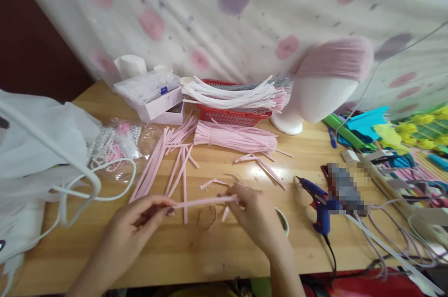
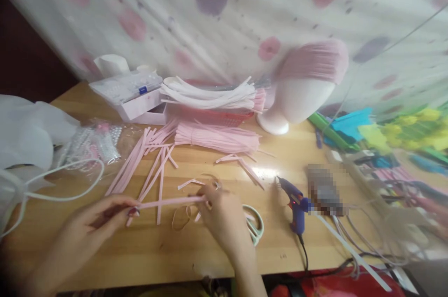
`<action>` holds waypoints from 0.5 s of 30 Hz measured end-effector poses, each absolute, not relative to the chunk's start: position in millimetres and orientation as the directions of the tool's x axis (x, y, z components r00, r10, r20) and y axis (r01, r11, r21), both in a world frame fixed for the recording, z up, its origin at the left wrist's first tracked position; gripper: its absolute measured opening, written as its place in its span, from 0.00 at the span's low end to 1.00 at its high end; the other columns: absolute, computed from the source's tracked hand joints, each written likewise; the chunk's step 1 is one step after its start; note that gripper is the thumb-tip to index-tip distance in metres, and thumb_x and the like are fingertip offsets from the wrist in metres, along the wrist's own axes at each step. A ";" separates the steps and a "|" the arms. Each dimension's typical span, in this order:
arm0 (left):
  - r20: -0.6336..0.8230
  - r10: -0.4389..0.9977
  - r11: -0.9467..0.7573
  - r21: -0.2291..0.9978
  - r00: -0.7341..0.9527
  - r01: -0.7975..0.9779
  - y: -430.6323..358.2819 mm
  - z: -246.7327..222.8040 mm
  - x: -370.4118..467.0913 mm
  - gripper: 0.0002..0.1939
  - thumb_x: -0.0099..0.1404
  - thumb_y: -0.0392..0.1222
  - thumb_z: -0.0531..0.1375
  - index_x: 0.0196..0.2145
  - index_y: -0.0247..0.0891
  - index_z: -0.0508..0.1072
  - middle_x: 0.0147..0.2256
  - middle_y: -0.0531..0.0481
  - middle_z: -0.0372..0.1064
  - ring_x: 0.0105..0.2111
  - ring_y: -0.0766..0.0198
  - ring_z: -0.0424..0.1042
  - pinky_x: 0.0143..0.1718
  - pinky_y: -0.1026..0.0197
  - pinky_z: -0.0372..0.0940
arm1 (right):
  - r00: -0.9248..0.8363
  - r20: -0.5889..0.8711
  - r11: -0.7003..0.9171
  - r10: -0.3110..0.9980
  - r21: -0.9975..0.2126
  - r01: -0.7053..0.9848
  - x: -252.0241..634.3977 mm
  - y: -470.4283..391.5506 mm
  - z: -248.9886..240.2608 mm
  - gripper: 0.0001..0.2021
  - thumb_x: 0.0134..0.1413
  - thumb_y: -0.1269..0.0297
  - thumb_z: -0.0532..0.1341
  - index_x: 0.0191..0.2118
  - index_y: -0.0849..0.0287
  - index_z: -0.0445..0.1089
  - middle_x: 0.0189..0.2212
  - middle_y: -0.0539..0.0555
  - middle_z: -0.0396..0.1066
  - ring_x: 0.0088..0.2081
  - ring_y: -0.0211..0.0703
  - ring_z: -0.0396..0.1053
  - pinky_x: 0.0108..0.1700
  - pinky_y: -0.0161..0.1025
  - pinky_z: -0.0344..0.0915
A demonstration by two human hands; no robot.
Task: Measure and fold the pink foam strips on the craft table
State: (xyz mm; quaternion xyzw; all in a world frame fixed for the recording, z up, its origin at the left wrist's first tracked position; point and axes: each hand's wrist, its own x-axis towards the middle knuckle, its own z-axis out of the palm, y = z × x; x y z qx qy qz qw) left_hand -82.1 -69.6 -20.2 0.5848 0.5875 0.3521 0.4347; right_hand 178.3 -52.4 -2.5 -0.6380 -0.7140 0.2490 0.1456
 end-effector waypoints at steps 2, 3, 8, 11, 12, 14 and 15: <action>-0.114 0.991 0.130 0.933 -0.067 0.335 -71.6 -24.1 -91.5 0.13 0.61 0.54 0.63 0.35 0.44 0.77 0.28 0.51 0.77 0.24 0.64 0.73 0.24 0.68 0.67 | -0.044 -0.131 -0.025 0.990 -0.480 0.877 186.7 -33.8 -5.5 0.07 0.65 0.65 0.58 0.42 0.56 0.74 0.27 0.52 0.76 0.30 0.45 0.73 0.30 0.34 0.57; -0.138 0.985 0.163 0.938 -0.101 0.306 -73.3 -25.3 -93.2 0.15 0.61 0.56 0.63 0.36 0.43 0.76 0.27 0.52 0.76 0.21 0.65 0.71 0.22 0.69 0.65 | -0.023 -0.144 -0.043 0.989 -0.444 0.895 188.9 -24.1 -7.9 0.08 0.64 0.66 0.59 0.45 0.57 0.74 0.28 0.53 0.77 0.31 0.46 0.73 0.31 0.35 0.56; -0.375 0.926 0.363 0.912 0.033 0.191 -84.7 -27.9 -74.6 0.20 0.59 0.59 0.62 0.36 0.40 0.74 0.25 0.52 0.74 0.15 0.69 0.63 0.13 0.70 0.57 | -0.018 -0.157 -0.046 0.987 -0.393 0.919 188.2 6.6 -22.5 0.07 0.59 0.73 0.60 0.41 0.61 0.74 0.30 0.56 0.77 0.34 0.47 0.73 0.32 0.34 0.55; -0.453 0.875 0.431 0.890 0.174 0.149 -86.8 -27.8 -52.0 0.18 0.59 0.57 0.63 0.36 0.38 0.75 0.27 0.51 0.75 0.17 0.69 0.65 0.13 0.70 0.58 | 0.012 -0.110 -0.053 0.994 -0.380 0.923 185.4 2.3 -23.6 0.07 0.62 0.68 0.58 0.34 0.61 0.73 0.25 0.54 0.74 0.29 0.45 0.70 0.29 0.34 0.53; -0.471 0.858 0.455 0.882 0.206 0.122 -85.6 -27.3 -44.2 0.19 0.58 0.56 0.64 0.38 0.38 0.75 0.27 0.51 0.74 0.18 0.68 0.66 0.14 0.69 0.61 | 0.022 -0.091 -0.055 0.996 -0.377 0.925 184.5 -2.8 -22.3 0.08 0.63 0.66 0.58 0.34 0.60 0.73 0.24 0.53 0.73 0.27 0.44 0.69 0.29 0.34 0.53; -0.508 0.821 0.524 0.851 0.260 0.009 -80.6 -25.5 -29.3 0.27 0.55 0.58 0.67 0.45 0.36 0.75 0.30 0.49 0.75 0.19 0.67 0.68 0.17 0.66 0.66 | 0.017 -0.040 -0.032 0.999 -0.401 0.916 182.6 -16.8 -19.1 0.10 0.64 0.63 0.57 0.36 0.59 0.73 0.23 0.52 0.72 0.26 0.43 0.69 0.29 0.34 0.55; -0.523 0.814 0.555 0.828 0.254 -0.076 -77.3 -24.4 -22.5 0.32 0.52 0.59 0.68 0.49 0.35 0.73 0.32 0.47 0.76 0.18 0.68 0.68 0.16 0.65 0.66 | -0.002 -0.007 -0.002 1.000 -0.428 0.904 181.6 -25.0 -17.9 0.10 0.64 0.63 0.56 0.37 0.58 0.74 0.23 0.51 0.73 0.26 0.43 0.69 0.29 0.34 0.56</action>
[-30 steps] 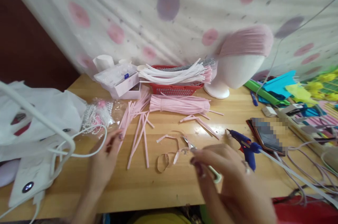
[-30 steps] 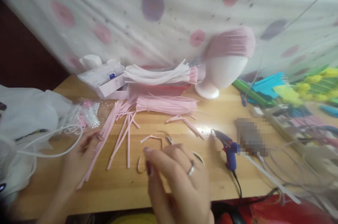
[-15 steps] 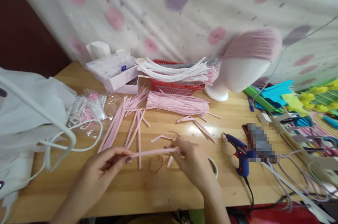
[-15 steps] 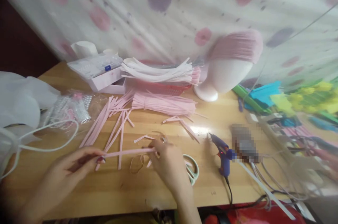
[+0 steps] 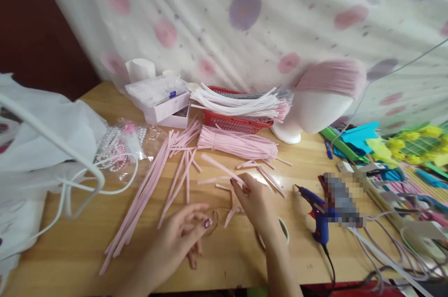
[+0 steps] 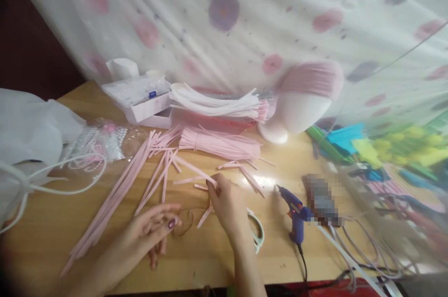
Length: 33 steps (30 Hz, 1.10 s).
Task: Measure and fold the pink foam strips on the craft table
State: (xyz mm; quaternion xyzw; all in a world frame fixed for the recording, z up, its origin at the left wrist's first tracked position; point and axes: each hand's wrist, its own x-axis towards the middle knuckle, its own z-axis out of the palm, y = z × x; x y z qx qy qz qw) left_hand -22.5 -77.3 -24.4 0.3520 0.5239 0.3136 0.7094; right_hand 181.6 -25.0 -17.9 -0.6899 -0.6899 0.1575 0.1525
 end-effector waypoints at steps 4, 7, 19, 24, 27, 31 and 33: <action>-0.518 0.838 0.539 0.734 0.174 -0.412 -65.7 -22.3 -0.9 0.34 0.47 0.57 0.73 0.46 0.33 0.75 0.39 0.43 0.77 0.21 0.69 0.71 0.19 0.67 0.68 | -0.121 0.202 0.213 0.972 -0.540 0.814 176.8 -55.9 -19.4 0.10 0.60 0.69 0.56 0.40 0.57 0.75 0.24 0.51 0.75 0.25 0.41 0.72 0.28 0.32 0.61; -0.492 0.868 0.442 0.709 0.063 -0.549 -63.4 -25.4 7.6 0.24 0.48 0.53 0.74 0.35 0.33 0.78 0.36 0.46 0.78 0.25 0.68 0.74 0.25 0.68 0.71 | -0.163 0.323 0.311 0.932 -0.486 0.817 173.5 -70.2 -23.6 0.09 0.59 0.69 0.57 0.38 0.57 0.76 0.21 0.50 0.73 0.20 0.40 0.70 0.24 0.32 0.60; -0.226 0.967 0.175 0.921 -0.114 -0.349 -82.2 -44.3 -1.2 0.31 0.62 0.46 0.67 0.59 0.37 0.63 0.33 0.49 0.80 0.35 0.58 0.81 0.40 0.58 0.75 | 0.013 0.185 0.138 0.983 -0.776 0.616 185.7 -91.5 -15.5 0.16 0.71 0.61 0.48 0.44 0.58 0.73 0.24 0.50 0.67 0.25 0.40 0.66 0.28 0.34 0.61; -0.129 0.987 0.102 0.961 -0.091 -0.256 -87.9 -41.2 1.9 0.38 0.63 0.43 0.65 0.66 0.40 0.54 0.36 0.48 0.80 0.33 0.59 0.81 0.36 0.60 0.76 | -0.070 0.232 0.231 0.970 -0.803 0.550 180.5 -93.2 -19.0 0.13 0.68 0.64 0.53 0.45 0.58 0.74 0.29 0.52 0.70 0.23 0.37 0.63 0.26 0.34 0.61; -0.185 0.982 0.164 0.944 -0.048 -0.286 -90.7 -38.1 2.1 0.36 0.61 0.46 0.67 0.62 0.37 0.58 0.33 0.48 0.81 0.30 0.58 0.81 0.33 0.60 0.76 | -0.104 0.147 0.179 0.984 -0.848 0.500 173.3 -97.4 -19.5 0.13 0.68 0.62 0.53 0.45 0.57 0.75 0.26 0.51 0.70 0.21 0.37 0.62 0.24 0.34 0.59; -0.207 0.978 0.198 0.933 0.003 -0.299 -94.7 -37.6 1.5 0.27 0.63 0.48 0.65 0.55 0.35 0.63 0.31 0.47 0.81 0.31 0.58 0.81 0.33 0.61 0.75 | -0.223 0.033 0.126 0.974 -0.901 0.416 167.2 -106.8 -22.0 0.12 0.70 0.61 0.51 0.47 0.58 0.71 0.28 0.51 0.71 0.30 0.41 0.69 0.36 0.35 0.66; -0.175 0.985 0.169 0.940 0.007 -0.298 -97.1 -39.7 2.3 0.24 0.64 0.48 0.63 0.53 0.35 0.64 0.33 0.45 0.81 0.32 0.58 0.81 0.33 0.61 0.75 | -0.250 -0.025 0.080 0.968 -0.912 0.402 166.4 -111.1 -25.5 0.11 0.69 0.61 0.52 0.49 0.58 0.68 0.26 0.48 0.69 0.28 0.39 0.66 0.32 0.33 0.63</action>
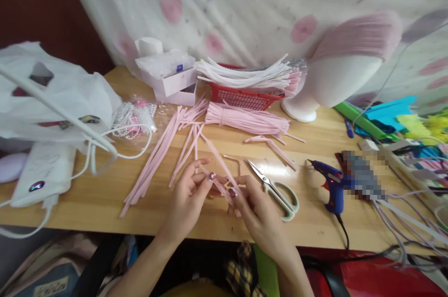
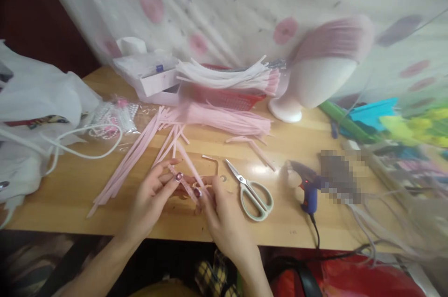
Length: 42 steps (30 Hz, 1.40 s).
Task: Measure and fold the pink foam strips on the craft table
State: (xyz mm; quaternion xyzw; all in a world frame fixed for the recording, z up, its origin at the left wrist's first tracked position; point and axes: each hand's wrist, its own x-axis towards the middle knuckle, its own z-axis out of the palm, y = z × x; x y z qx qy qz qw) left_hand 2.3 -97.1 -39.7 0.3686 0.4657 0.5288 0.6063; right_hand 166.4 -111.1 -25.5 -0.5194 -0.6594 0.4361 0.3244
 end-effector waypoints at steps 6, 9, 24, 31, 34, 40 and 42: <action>-0.059 0.993 0.026 0.954 -0.101 -0.297 -105.3 -52.0 8.2 0.27 0.63 0.45 0.64 0.57 0.38 0.63 0.36 0.47 0.81 0.38 0.56 0.81 0.40 0.57 0.76 | -0.217 0.015 0.126 0.976 -0.851 0.509 173.0 -120.8 -39.1 0.14 0.67 0.62 0.54 0.28 0.58 0.65 0.22 0.47 0.63 0.24 0.37 0.60 0.28 0.33 0.54; -0.064 0.987 0.020 0.959 -0.149 -0.283 -109.5 -59.6 8.9 0.19 0.62 0.45 0.66 0.48 0.37 0.71 0.38 0.45 0.80 0.39 0.55 0.81 0.40 0.57 0.76 | -0.202 0.034 0.144 0.979 -0.817 0.559 177.2 -126.0 -46.0 0.16 0.68 0.61 0.54 0.26 0.57 0.61 0.21 0.46 0.62 0.24 0.37 0.59 0.27 0.34 0.53; -0.065 0.966 -0.022 0.944 -0.250 -0.329 -120.5 -80.3 6.1 0.13 0.61 0.43 0.67 0.35 0.40 0.63 0.43 0.44 0.79 0.45 0.54 0.80 0.45 0.56 0.74 | -0.257 -0.009 0.140 0.966 -0.822 0.552 173.1 -135.7 -50.0 0.14 0.71 0.62 0.48 0.47 0.58 0.71 0.25 0.49 0.69 0.27 0.40 0.68 0.32 0.34 0.62; -0.165 0.945 0.055 0.932 -0.283 -0.359 -117.5 -86.0 4.8 0.15 0.61 0.46 0.67 0.43 0.36 0.80 0.47 0.42 0.79 0.50 0.51 0.77 0.54 0.53 0.71 | -0.257 0.068 0.218 0.964 -0.756 0.617 176.5 -140.6 -50.8 0.15 0.70 0.63 0.51 0.49 0.58 0.74 0.21 0.49 0.70 0.23 0.39 0.68 0.27 0.33 0.60; -0.150 0.952 0.017 0.896 -0.266 -0.444 -117.4 -84.8 5.0 0.17 0.62 0.49 0.66 0.44 0.36 0.81 0.50 0.40 0.78 0.50 0.49 0.77 0.57 0.49 0.69 | -0.249 0.110 0.252 0.962 -0.704 0.663 177.1 -142.1 -57.3 0.15 0.70 0.63 0.52 0.49 0.57 0.75 0.22 0.50 0.71 0.23 0.39 0.68 0.26 0.33 0.59; -0.269 0.922 0.097 0.856 -0.278 -0.507 -115.5 -73.6 7.0 0.16 0.56 0.48 0.71 0.40 0.35 0.82 0.44 0.41 0.81 0.42 0.52 0.81 0.49 0.54 0.75 | -0.262 0.022 0.197 0.965 -0.723 0.662 177.3 -142.7 -50.2 0.15 0.68 0.59 0.55 0.48 0.57 0.76 0.26 0.53 0.72 0.25 0.41 0.69 0.28 0.35 0.63; -0.282 0.927 0.098 0.817 -0.246 -0.569 -115.3 -67.7 7.8 0.13 0.56 0.46 0.71 0.36 0.35 0.82 0.40 0.42 0.82 0.39 0.54 0.82 0.46 0.56 0.76 | -0.275 -0.082 0.091 0.958 -0.823 0.561 178.3 -141.1 -42.3 0.16 0.66 0.54 0.56 0.50 0.55 0.75 0.29 0.54 0.74 0.29 0.43 0.72 0.31 0.36 0.68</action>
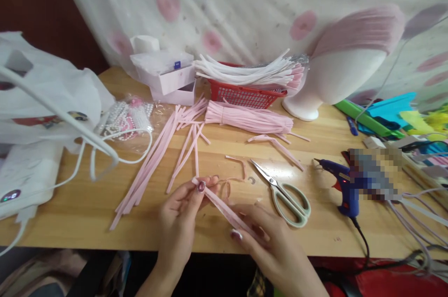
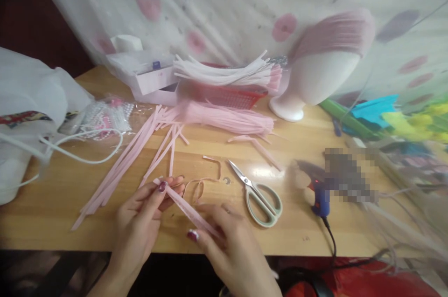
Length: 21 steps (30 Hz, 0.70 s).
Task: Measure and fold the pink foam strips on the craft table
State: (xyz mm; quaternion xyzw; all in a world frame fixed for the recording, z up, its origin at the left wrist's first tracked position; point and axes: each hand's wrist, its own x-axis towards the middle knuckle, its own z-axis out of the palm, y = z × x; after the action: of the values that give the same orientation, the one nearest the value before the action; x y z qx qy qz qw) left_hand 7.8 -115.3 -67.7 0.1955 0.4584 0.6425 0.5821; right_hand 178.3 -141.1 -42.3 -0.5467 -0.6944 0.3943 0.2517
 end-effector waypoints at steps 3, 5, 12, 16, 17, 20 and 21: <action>-0.296 0.947 0.145 0.735 -0.122 -0.662 -113.8 -62.2 7.0 0.09 0.57 0.44 0.71 0.33 0.38 0.82 0.38 0.45 0.82 0.38 0.57 0.82 0.44 0.59 0.76 | -0.316 -0.232 -0.122 0.920 -0.936 0.331 179.4 -135.5 -34.8 0.22 0.69 0.46 0.48 0.44 0.55 0.74 0.29 0.53 0.74 0.32 0.44 0.74 0.37 0.38 0.72; -0.266 0.964 0.170 0.685 -0.026 -0.709 -110.7 -61.5 5.3 0.07 0.56 0.44 0.72 0.33 0.40 0.83 0.38 0.46 0.83 0.38 0.56 0.82 0.43 0.59 0.77 | -0.344 -0.326 -0.269 0.880 -0.941 0.204 179.4 -129.3 -34.7 0.27 0.69 0.43 0.45 0.36 0.56 0.72 0.28 0.53 0.73 0.29 0.42 0.73 0.34 0.37 0.72; -0.173 0.985 0.117 0.594 0.016 -0.796 -93.2 -54.0 5.6 0.05 0.56 0.41 0.72 0.32 0.41 0.83 0.38 0.48 0.83 0.40 0.59 0.82 0.43 0.65 0.75 | -0.558 -0.407 -0.538 0.723 -0.839 -0.085 175.8 -104.2 -52.2 0.24 0.62 0.39 0.54 0.40 0.58 0.68 0.24 0.52 0.73 0.22 0.40 0.71 0.20 0.31 0.63; -0.182 0.982 0.139 0.532 0.048 -0.835 -89.2 -53.8 8.2 0.04 0.56 0.39 0.72 0.32 0.41 0.83 0.40 0.48 0.82 0.44 0.59 0.80 0.48 0.66 0.72 | -0.547 -0.385 -0.502 0.744 -0.861 -0.076 173.1 -98.6 -52.7 0.24 0.65 0.42 0.53 0.34 0.61 0.68 0.26 0.53 0.72 0.23 0.34 0.66 0.25 0.30 0.60; -0.194 0.980 0.147 0.523 0.050 -0.839 -88.8 -55.1 8.6 0.04 0.57 0.39 0.72 0.32 0.41 0.83 0.41 0.47 0.82 0.45 0.58 0.80 0.49 0.65 0.72 | -0.492 -0.396 -0.475 0.775 -0.879 -0.042 173.4 -97.8 -50.6 0.23 0.66 0.44 0.54 0.33 0.61 0.68 0.26 0.52 0.70 0.23 0.33 0.64 0.26 0.30 0.59; -0.222 0.975 0.134 0.525 0.016 -0.841 -88.1 -59.5 9.7 0.04 0.57 0.38 0.72 0.32 0.40 0.83 0.42 0.46 0.82 0.48 0.57 0.78 0.51 0.63 0.71 | -0.375 -0.357 -0.353 0.855 -0.932 0.082 177.0 -94.7 -42.3 0.16 0.65 0.51 0.59 0.35 0.59 0.69 0.26 0.49 0.66 0.26 0.34 0.61 0.29 0.31 0.57; -0.226 0.974 0.127 0.531 0.004 -0.838 -87.9 -60.6 10.1 0.04 0.56 0.39 0.72 0.32 0.40 0.83 0.42 0.46 0.82 0.48 0.56 0.78 0.51 0.62 0.71 | -0.367 -0.313 -0.286 0.876 -0.950 0.129 178.5 -93.4 -39.9 0.14 0.65 0.53 0.59 0.35 0.59 0.70 0.27 0.49 0.66 0.28 0.35 0.62 0.30 0.32 0.58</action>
State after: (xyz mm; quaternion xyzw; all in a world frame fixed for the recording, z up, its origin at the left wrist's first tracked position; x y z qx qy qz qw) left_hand 10.1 -87.9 -60.6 0.1234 0.2767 0.6492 0.6977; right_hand 178.5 -93.4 -39.9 -0.4812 -0.5219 0.6413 0.2911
